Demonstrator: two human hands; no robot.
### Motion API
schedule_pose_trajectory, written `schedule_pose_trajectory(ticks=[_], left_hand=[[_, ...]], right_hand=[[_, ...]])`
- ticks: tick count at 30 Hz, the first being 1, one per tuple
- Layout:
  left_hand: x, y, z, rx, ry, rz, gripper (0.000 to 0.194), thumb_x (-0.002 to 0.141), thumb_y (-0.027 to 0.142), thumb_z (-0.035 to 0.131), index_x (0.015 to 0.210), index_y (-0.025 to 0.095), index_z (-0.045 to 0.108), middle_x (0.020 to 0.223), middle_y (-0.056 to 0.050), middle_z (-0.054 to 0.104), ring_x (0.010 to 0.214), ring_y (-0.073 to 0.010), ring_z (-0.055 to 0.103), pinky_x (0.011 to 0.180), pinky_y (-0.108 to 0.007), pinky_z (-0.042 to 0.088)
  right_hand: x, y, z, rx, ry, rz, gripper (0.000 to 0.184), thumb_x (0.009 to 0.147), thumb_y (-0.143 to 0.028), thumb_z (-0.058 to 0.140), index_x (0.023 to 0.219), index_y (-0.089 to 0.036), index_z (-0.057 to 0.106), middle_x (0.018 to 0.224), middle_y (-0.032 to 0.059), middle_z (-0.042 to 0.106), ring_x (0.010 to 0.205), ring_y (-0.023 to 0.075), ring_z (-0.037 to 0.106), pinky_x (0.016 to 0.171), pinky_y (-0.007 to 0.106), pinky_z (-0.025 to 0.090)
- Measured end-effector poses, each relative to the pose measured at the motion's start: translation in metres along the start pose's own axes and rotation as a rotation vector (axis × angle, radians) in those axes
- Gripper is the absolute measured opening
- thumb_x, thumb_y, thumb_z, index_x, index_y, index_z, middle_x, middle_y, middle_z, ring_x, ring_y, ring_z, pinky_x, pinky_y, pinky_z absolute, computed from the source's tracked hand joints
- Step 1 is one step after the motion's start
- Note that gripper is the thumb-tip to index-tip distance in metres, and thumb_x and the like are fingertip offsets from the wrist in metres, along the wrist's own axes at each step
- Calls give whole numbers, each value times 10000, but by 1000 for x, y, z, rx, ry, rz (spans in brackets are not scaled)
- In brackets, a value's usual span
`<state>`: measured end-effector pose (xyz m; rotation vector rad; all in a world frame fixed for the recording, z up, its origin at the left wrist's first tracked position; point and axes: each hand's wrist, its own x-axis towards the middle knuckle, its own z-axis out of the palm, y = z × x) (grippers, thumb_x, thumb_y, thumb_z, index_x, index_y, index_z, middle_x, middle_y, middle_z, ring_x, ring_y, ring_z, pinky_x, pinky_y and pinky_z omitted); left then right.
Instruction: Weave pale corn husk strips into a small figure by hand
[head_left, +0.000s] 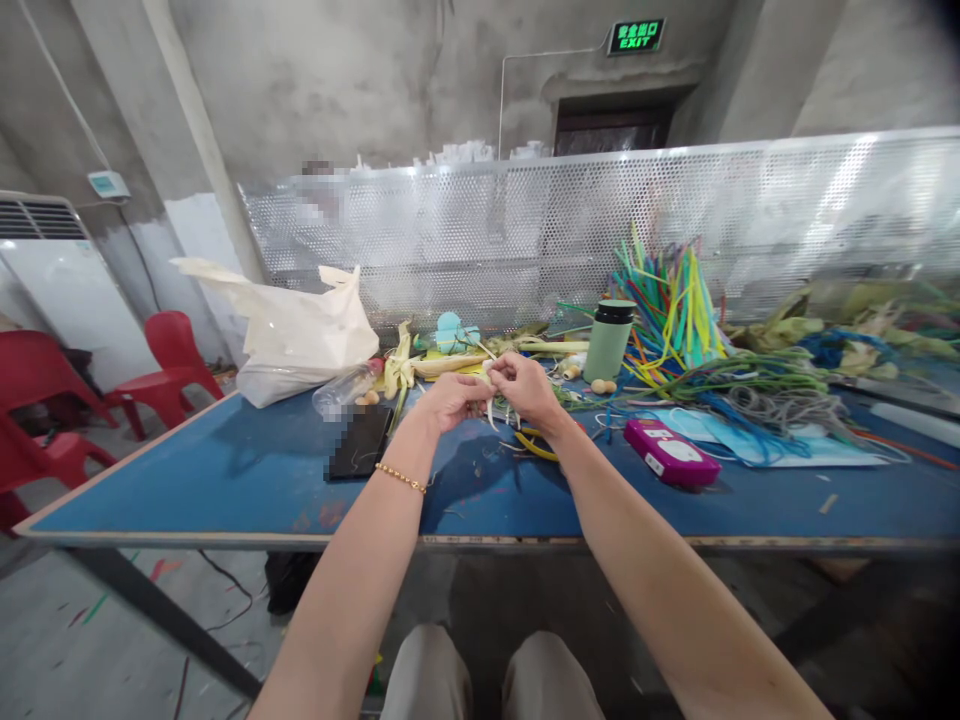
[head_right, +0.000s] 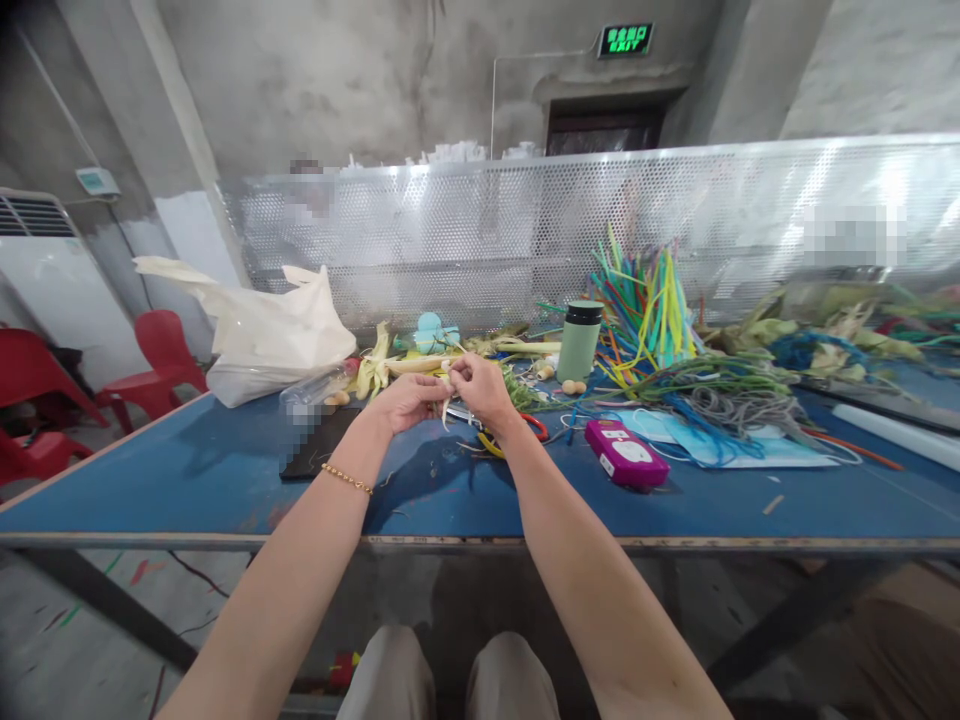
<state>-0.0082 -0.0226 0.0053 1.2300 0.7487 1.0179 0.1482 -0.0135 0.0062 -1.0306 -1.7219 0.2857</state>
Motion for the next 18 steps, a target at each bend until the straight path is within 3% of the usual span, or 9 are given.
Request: schedule_pose_trajectory(ticks=[7,13,18], left_hand=[[-3,3,5,28,16,3,145,627,50,747,582,118,627,544,0,566,502,-78,482,563,-256,377],[0,2,2,24,69,-5,171,593,55,776,584,120,618,553,-2,556,516,-83,478,561,-262,370],[2,3,1,36,89,-12,184,601,71,792,576,127,618,539,-1,547,499,-82,457,546,-271,349]], right_hand=[[0,2,0,158,-32,32,252,729,-440,655,707,-192,619,633,21,653,589,149,571,579,263,423],[-1,-5,-12,175,-100,110,486,775,-625,637,593,-176,601,545,-3,531,545,121,449,521,263,346],[-2,-2,-12,216,-193,130,355,695,-513,728,665,-162,683,598,6,611,556,123,491,535,260,373]])
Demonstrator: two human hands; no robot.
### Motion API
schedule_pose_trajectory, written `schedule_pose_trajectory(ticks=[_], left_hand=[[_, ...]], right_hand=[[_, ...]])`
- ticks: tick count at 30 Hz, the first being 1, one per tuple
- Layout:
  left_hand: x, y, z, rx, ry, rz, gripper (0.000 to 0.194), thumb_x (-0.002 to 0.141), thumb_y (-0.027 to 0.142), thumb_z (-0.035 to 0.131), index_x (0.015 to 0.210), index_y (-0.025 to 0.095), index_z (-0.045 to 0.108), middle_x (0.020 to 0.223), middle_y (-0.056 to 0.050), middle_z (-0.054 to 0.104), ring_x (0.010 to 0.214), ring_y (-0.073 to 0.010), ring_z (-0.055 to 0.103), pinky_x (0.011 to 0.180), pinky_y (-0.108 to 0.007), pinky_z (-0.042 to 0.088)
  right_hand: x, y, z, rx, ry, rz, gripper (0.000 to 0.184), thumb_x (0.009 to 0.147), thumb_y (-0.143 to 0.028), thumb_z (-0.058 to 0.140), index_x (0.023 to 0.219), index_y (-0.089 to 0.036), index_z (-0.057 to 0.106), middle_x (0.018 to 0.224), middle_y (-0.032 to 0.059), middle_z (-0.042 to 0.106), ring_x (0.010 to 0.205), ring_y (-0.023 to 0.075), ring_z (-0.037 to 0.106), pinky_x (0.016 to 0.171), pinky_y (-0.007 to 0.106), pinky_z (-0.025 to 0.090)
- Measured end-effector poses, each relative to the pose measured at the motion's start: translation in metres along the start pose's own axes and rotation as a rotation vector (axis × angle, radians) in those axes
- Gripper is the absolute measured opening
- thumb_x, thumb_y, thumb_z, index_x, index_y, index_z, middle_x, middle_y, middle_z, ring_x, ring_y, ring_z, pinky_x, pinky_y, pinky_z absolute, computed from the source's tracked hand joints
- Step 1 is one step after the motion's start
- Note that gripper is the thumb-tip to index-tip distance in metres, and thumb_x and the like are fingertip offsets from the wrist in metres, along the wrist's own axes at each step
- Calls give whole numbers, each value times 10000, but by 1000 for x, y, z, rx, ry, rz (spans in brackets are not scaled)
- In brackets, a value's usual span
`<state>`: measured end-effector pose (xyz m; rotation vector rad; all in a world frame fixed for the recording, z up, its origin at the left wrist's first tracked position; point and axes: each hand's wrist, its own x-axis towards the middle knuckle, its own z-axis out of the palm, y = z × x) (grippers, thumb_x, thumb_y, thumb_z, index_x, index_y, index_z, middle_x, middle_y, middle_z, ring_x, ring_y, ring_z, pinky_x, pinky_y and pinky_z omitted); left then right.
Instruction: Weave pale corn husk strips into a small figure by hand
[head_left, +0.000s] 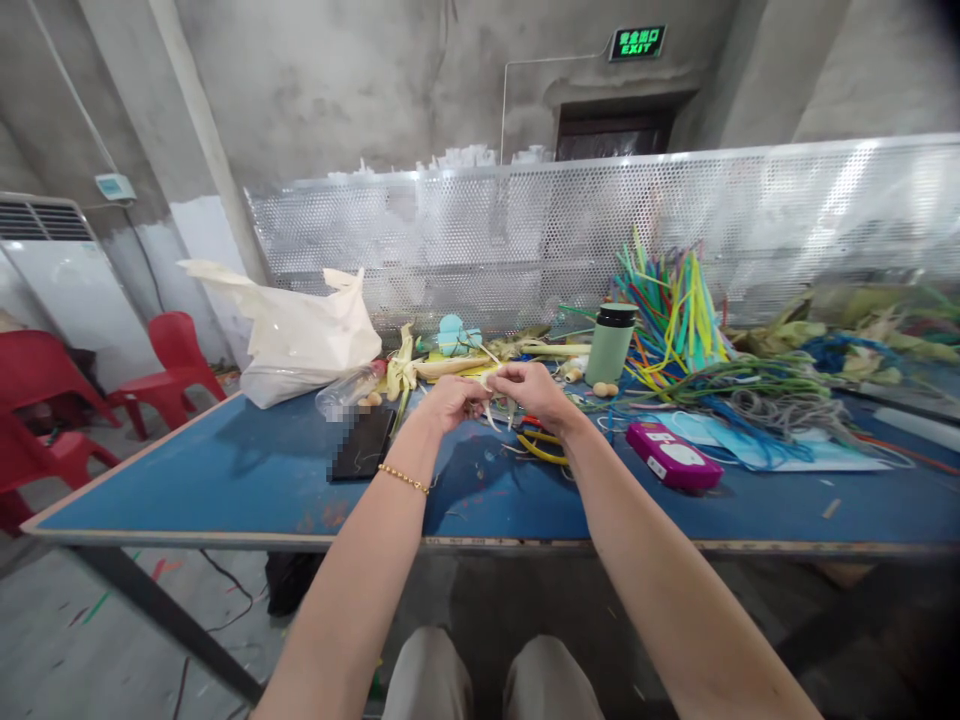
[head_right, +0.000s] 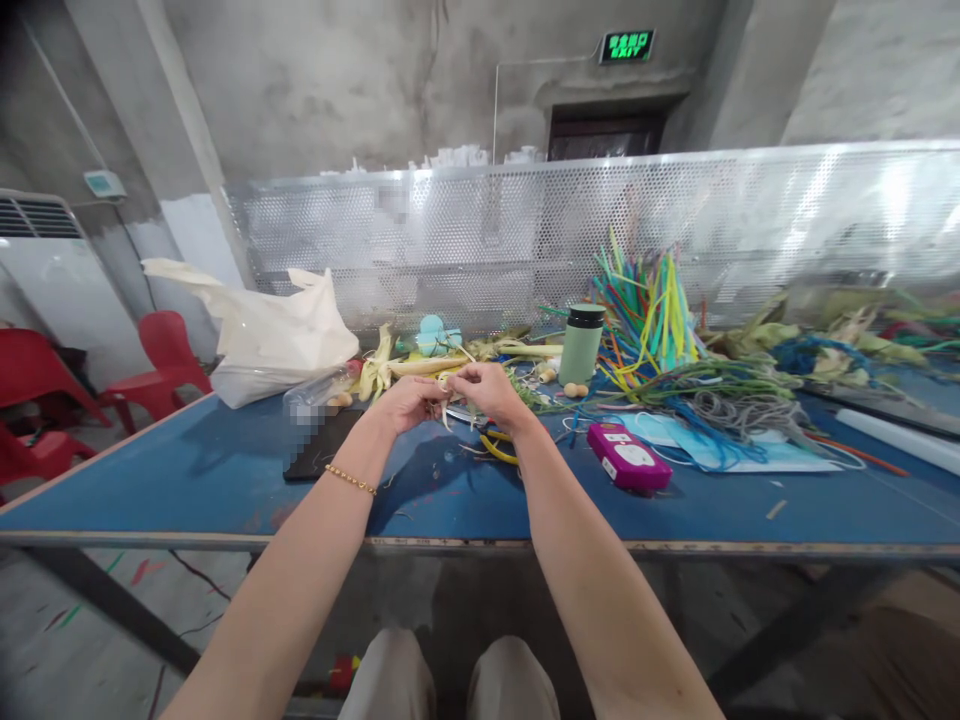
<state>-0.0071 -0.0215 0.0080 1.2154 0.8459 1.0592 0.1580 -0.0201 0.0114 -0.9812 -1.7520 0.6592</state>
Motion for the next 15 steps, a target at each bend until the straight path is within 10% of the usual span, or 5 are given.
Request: schedule_pose_trajectory(ticks=[15], left_hand=[[0,-4,-2,55,-28,21,193,594,102,811,570,124,620,538,-3,552,500,-75,454,551,-262,340]], right_hand=[[2,5,3,38,21,54,308,678,-455,750,606,-177,640,551,14,632,493,126,534,482,255,417]])
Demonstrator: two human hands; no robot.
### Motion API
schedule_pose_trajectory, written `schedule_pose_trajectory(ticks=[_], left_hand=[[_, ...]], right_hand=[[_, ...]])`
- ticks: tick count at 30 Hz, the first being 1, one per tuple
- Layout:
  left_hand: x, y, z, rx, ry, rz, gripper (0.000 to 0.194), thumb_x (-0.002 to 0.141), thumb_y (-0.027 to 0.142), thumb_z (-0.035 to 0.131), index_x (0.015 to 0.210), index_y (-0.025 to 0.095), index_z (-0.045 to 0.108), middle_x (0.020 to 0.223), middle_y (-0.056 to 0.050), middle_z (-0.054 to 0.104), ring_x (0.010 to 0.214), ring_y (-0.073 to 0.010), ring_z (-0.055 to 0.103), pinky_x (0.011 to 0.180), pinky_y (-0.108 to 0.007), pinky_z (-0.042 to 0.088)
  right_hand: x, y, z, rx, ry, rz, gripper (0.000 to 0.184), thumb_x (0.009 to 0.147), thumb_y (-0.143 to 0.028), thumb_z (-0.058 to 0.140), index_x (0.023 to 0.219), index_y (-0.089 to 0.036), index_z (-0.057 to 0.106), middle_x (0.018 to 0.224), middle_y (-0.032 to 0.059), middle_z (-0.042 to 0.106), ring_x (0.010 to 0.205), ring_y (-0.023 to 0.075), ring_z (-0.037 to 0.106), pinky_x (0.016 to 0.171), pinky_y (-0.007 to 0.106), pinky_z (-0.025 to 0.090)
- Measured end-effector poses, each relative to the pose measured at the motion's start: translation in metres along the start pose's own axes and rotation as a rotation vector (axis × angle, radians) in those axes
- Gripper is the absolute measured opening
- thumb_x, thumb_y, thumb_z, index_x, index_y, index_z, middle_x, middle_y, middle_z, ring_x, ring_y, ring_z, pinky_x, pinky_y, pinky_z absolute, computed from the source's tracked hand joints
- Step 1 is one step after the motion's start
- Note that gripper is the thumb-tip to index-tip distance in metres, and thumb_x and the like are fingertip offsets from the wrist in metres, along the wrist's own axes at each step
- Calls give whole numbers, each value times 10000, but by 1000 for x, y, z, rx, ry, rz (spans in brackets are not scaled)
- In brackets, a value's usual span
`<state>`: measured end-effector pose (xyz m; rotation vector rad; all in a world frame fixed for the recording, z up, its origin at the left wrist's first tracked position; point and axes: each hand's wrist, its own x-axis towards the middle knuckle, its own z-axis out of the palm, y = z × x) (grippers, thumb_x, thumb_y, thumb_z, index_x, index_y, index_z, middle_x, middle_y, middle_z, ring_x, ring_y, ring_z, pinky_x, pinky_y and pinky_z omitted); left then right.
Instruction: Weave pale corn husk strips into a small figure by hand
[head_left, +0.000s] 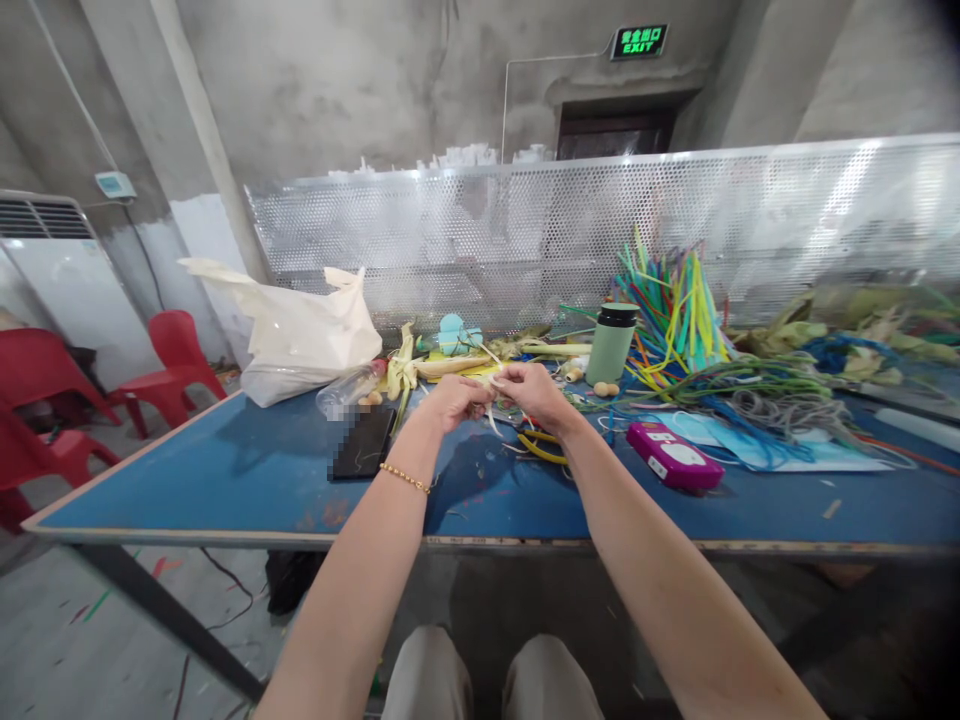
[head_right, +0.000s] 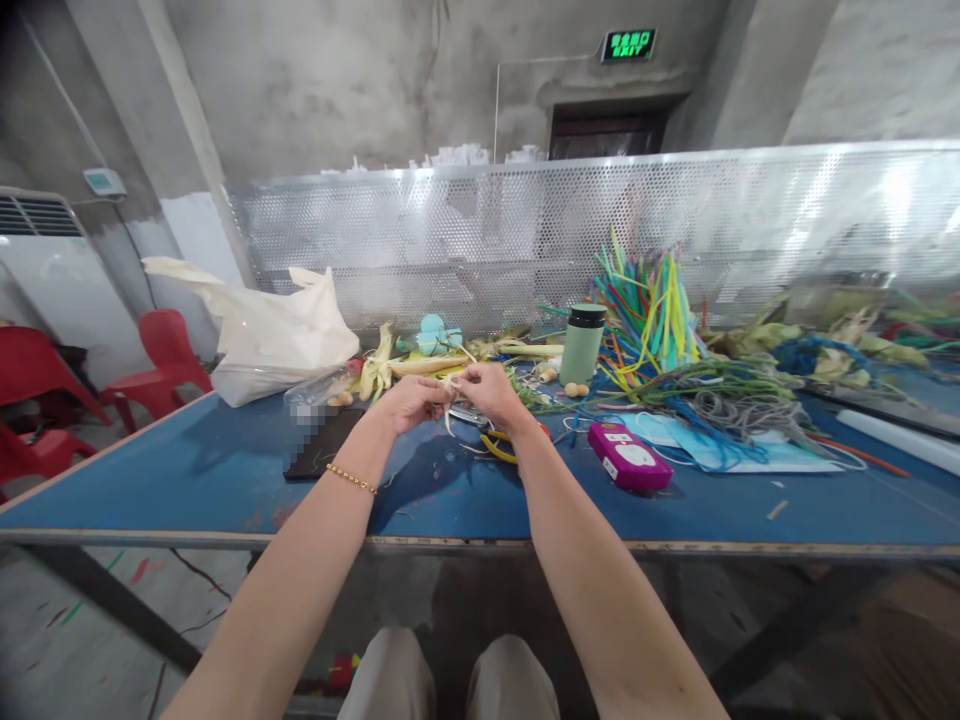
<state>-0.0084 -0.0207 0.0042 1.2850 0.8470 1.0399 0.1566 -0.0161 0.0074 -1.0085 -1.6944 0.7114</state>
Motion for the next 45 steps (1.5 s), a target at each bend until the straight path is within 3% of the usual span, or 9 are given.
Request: schedule_pose_trajectory(ticks=[13,19,22,24,27,31,36,40,45], left_hand=[[2,4,-8,-67,6,-55,133,651,80,724,605,138,613,539,-5,539,518,-95,470,572,-282,368],[7,1,-14,-68,-2,-56,121,649,101,731,618,140,620,536,-5,535,514,-92,462,552,-275,352],[8,-1,-15,-59,-6,-60,136,624,103,742,608,141,612,537,-1,533,501,-83,446,538,-271,337],[7,-1,-13,-43,-16,-54,177,593,92,754,576,145,586,526,11,515,493,-76,433,531,-267,322],[3,-1,-10,7,-65,-31,199,566,91,774,559,140,581,540,17,517,498,-71,436,539,-265,321],[-4,2,-5,73,-164,42,171,575,141,818,608,113,652,597,-2,570,534,-72,465,575,-269,346],[-7,5,-5,20,-287,49,219,574,197,869,669,104,695,618,-10,593,561,-78,478,593,-272,361],[-2,3,-8,-34,-248,15,194,619,179,852,673,115,677,603,-1,576,549,-76,478,597,-269,378],[5,2,-11,-163,-147,-20,143,667,131,800,685,110,660,620,-12,590,562,-86,509,615,-270,405]], right_hand=[[-5,-8,-19,58,-114,40,219,660,-268,738,840,-145,756,752,36,737,671,151,632,658,265,493],[-3,-2,-25,-135,-137,-58,338,717,-228,652,1028,-122,731,644,-6,661,618,141,584,634,265,450],[-3,-5,-20,-138,-121,-145,400,704,-262,701,1082,-133,720,813,46,724,722,165,632,696,285,485],[-3,-8,-16,-154,-92,-228,340,710,-304,726,1015,-154,745,917,73,734,807,180,642,743,297,491],[-1,-11,-10,-169,0,-296,222,749,-376,700,807,-167,745,836,58,699,773,172,600,723,298,464],[1,-5,-8,-110,83,-170,279,724,-428,679,723,-150,700,705,32,647,676,152,539,655,289,427],[1,5,-9,-200,-33,7,303,660,-440,663,574,-154,611,551,-11,518,581,120,437,560,264,326],[0,8,-14,-297,-106,55,366,671,-449,656,478,-179,501,497,-36,410,539,99,366,524,261,252],[0,7,-21,-259,21,103,490,792,-529,655,483,-193,477,476,-8,465,530,135,476,510,265,320]])
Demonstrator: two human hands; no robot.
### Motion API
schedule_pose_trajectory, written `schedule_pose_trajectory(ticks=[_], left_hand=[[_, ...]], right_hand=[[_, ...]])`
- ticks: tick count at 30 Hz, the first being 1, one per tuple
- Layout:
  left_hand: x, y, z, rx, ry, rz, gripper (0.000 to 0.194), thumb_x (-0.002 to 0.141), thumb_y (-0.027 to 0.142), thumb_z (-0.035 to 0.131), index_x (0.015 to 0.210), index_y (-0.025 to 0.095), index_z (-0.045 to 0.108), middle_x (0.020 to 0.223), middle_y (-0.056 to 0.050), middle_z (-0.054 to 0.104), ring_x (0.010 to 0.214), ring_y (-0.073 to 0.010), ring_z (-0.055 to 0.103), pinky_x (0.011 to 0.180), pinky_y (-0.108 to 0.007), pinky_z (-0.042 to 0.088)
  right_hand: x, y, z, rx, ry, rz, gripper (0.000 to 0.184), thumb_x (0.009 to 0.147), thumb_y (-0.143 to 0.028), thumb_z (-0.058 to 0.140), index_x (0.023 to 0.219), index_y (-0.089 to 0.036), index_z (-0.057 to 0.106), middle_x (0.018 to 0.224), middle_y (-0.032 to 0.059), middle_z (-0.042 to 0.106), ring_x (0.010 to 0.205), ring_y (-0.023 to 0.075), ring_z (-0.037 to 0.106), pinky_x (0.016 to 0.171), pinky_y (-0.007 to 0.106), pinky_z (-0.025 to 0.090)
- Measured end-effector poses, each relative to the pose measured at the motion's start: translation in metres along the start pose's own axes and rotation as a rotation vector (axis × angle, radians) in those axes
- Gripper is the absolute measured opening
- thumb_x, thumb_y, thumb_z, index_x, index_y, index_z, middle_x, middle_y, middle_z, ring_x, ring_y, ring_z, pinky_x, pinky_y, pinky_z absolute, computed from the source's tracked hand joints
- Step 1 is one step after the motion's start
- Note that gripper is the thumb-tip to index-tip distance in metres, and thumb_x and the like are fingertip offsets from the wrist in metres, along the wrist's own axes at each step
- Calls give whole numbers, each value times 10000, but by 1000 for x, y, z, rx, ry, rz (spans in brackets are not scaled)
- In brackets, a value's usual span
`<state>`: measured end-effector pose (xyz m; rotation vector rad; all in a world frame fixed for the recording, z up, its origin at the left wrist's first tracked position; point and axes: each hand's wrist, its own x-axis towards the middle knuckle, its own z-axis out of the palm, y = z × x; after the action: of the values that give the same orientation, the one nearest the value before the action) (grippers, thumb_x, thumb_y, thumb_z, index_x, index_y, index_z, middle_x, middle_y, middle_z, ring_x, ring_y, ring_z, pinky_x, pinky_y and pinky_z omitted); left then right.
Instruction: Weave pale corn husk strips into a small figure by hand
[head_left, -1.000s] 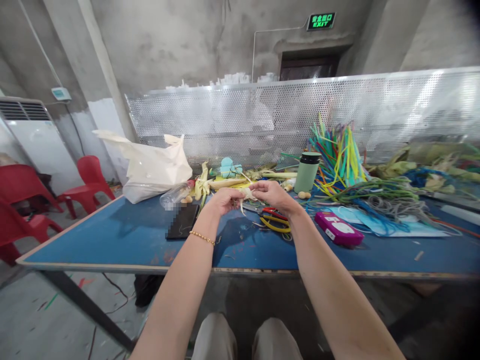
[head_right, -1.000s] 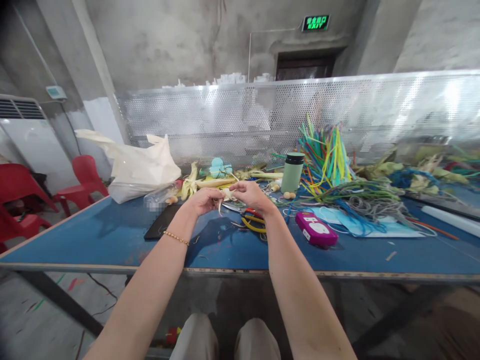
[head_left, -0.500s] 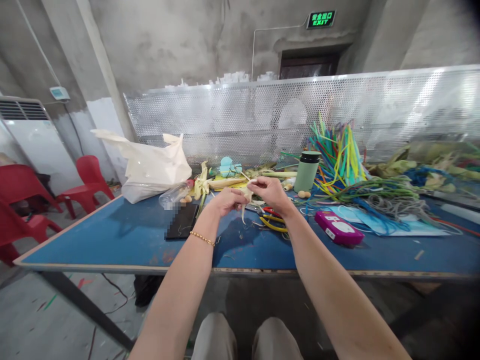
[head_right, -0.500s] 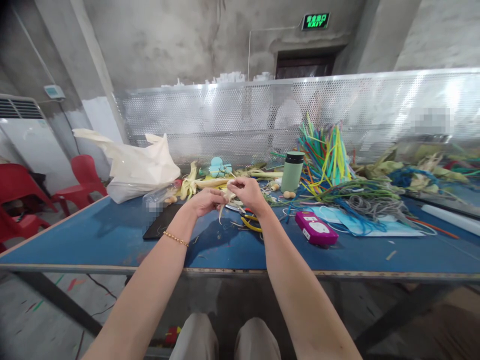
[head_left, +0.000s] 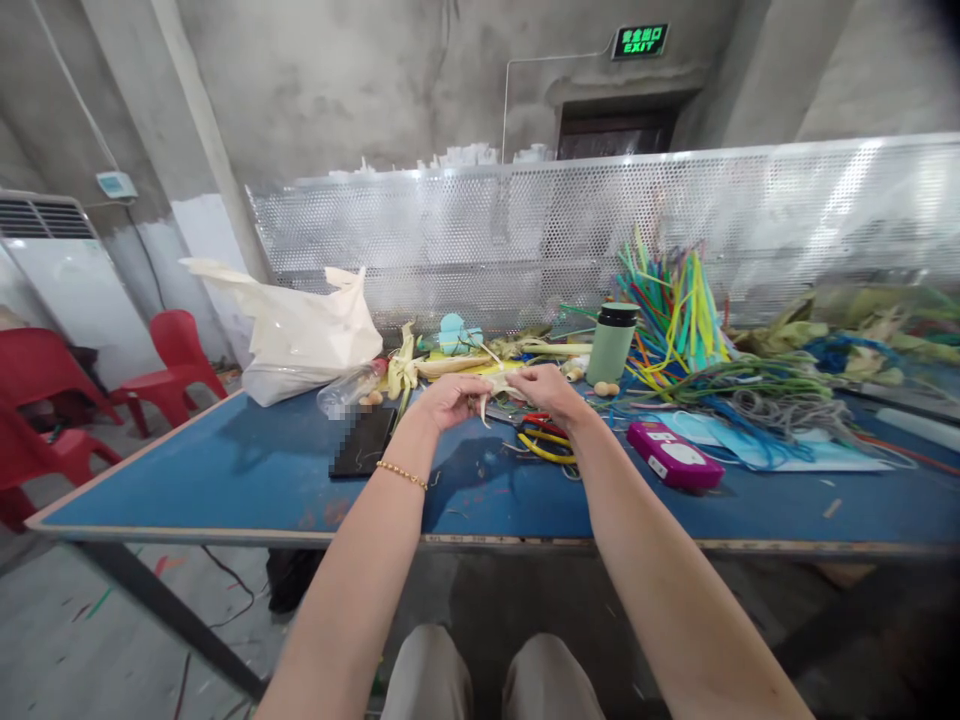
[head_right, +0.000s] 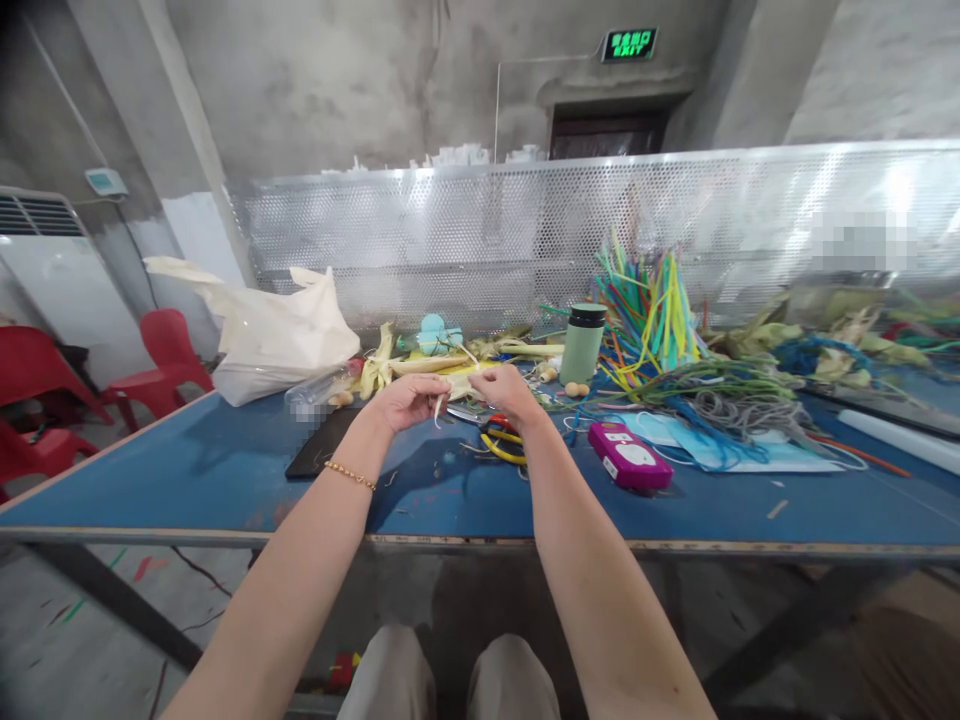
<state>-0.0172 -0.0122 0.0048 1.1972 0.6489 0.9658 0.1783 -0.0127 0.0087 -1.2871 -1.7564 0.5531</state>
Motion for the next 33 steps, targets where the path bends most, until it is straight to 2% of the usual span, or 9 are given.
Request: schedule_pose_trajectory(ticks=[3,5,9,12,19,25,28,31,33], left_hand=[[1,1,-1,-67,54,9,142,677,128,793,700,113,653,622,-7,588,565,-88,520,625,-267,423],[1,1,-1,-76,78,11,149,677,125,790,689,118,642,607,-1,579,555,-87,513,614,-259,422],[1,2,1,-67,101,7,138,660,95,786,710,114,659,619,-9,595,549,-79,492,592,-248,406],[0,2,2,-43,118,6,131,657,78,779,700,112,660,627,-18,602,547,-77,480,585,-253,395],[-2,0,2,68,106,17,141,675,98,767,636,121,633,573,-4,547,526,-82,466,582,-277,376],[0,0,-1,62,147,-1,135,658,112,760,634,128,628,553,0,541,516,-83,454,567,-274,378],[1,0,-4,43,169,-10,125,643,106,755,642,129,632,543,6,533,506,-81,442,551,-269,372],[2,0,-7,27,169,-16,124,630,105,759,655,130,640,548,10,529,499,-77,431,544,-265,368],[2,0,-8,19,159,-24,110,633,99,751,670,127,651,565,3,542,504,-77,437,547,-265,372]], right_hand=[[0,-1,-2,195,-45,144,486,863,-585,632,619,-165,629,622,78,668,588,186,617,506,272,405],[-1,-1,-4,249,-89,186,541,854,-657,641,640,-160,651,666,114,702,592,198,640,497,280,421],[-5,-4,-9,218,-169,-11,592,762,-733,701,583,-175,615,558,34,588,510,130,493,493,277,353],[-8,-9,-11,193,-188,-115,614,803,-742,634,547,-190,550,516,-18,465,509,103,376,510,279,300],[-6,-9,-7,134,-173,-176,372,722,-526,752,676,-163,689,626,-8,584,624,130,480,596,276,364],[-2,-3,-11,91,-123,-187,301,784,-418,669,640,-156,701,551,-20,530,548,111,427,544,278,322],[-7,-10,-15,205,-187,-143,243,785,-379,682,805,-151,763,556,-17,561,522,114,468,528,276,364],[-14,-19,-19,362,-202,-85,315,769,-332,702,1027,-161,763,658,19,674,535,137,571,538,288,452],[-17,-23,-21,425,-222,-62,295,765,-316,705,1019,-170,745,679,34,699,531,146,605,544,295,496]])
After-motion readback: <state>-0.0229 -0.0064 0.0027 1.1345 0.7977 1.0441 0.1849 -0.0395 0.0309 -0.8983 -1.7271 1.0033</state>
